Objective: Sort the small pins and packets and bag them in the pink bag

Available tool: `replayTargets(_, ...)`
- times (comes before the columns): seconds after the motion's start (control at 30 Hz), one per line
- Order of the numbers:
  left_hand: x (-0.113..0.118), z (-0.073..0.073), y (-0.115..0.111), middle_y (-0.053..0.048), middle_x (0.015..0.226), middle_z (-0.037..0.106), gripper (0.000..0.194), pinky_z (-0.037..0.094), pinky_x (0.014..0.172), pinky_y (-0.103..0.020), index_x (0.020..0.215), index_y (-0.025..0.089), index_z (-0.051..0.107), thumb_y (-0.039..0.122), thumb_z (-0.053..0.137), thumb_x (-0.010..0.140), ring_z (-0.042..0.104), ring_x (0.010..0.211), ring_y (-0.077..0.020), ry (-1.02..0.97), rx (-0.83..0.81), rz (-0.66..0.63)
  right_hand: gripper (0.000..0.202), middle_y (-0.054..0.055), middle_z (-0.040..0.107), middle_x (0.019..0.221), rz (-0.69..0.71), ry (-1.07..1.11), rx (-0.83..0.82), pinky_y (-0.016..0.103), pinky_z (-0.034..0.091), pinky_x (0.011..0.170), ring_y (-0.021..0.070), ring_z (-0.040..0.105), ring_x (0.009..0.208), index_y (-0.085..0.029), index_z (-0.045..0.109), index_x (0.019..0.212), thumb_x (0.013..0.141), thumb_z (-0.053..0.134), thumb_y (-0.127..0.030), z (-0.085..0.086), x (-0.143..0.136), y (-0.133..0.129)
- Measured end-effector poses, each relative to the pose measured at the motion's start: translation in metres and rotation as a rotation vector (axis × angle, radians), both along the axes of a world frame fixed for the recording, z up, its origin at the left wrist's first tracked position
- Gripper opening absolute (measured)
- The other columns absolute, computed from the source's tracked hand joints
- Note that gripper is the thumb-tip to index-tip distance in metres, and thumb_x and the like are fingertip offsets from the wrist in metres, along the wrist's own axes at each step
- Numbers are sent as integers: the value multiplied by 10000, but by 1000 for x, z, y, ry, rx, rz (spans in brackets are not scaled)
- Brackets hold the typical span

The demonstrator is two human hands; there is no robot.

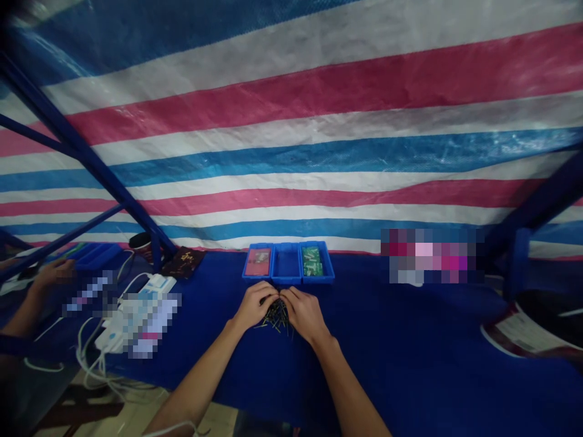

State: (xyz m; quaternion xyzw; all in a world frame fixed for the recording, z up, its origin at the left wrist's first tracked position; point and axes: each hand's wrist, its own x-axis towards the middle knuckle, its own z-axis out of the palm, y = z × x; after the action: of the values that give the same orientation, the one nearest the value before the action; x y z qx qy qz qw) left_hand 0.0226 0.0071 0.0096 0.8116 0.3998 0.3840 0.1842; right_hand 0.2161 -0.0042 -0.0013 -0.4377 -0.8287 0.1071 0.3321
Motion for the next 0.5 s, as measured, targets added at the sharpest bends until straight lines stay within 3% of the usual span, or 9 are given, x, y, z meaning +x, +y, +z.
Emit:
replayTargets(0.23,1,-1,0,-72,862,704,222,499,784,-304,880,173,741,241,548,968,624,821,-173,-35,31,-9,251,25,678,847,-20,-74,-33,257,371,650,163,652,745,-221,589,936,1037,359,-232,7,-3,-2)
replayTargets(0.5,3,-2,-1,-64,859,702,215,494,777,-291,878,170,734,225,546,968,621,814,-164,-42,61,-16,398,16,632,642,-105,-83,-53,271,278,566,148,599,565,-199,538,764,1061,302,-319,-2,-6,-1)
